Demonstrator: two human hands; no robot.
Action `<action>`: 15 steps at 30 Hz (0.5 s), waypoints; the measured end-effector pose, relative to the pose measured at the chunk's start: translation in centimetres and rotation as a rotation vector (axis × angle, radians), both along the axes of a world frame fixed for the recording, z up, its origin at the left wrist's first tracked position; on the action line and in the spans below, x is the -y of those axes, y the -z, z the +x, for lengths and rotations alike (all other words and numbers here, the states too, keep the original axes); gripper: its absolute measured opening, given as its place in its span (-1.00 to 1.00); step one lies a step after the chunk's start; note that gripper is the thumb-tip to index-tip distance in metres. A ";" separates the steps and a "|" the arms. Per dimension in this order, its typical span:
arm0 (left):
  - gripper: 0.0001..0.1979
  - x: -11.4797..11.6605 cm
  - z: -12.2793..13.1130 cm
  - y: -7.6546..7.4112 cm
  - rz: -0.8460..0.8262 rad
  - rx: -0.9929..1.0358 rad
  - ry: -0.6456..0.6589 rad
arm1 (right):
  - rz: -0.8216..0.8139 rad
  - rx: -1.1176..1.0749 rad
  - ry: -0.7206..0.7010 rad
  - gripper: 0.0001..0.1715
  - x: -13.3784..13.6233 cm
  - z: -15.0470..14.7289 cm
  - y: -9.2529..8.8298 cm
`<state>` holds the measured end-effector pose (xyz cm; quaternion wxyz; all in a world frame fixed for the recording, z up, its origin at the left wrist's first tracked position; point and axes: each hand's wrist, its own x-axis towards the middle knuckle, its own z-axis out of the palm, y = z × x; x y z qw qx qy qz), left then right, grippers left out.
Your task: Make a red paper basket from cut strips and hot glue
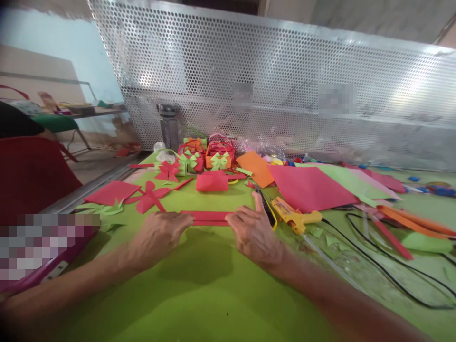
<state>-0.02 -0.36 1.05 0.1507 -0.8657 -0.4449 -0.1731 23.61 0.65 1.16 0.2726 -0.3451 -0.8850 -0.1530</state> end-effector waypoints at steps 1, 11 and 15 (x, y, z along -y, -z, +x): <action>-0.76 -0.1 -0.1 0.0 0.001 -0.005 -0.016 | 0.006 -0.006 0.005 -0.67 -0.2 0.1 0.0; -0.80 1.4 2.2 0.7 0.056 -0.024 0.141 | 0.201 0.044 -0.095 -0.78 2.2 -2.1 0.5; -0.83 2.2 2.9 0.6 0.064 -0.004 0.216 | 0.240 0.085 -0.095 -0.71 2.9 -2.5 0.6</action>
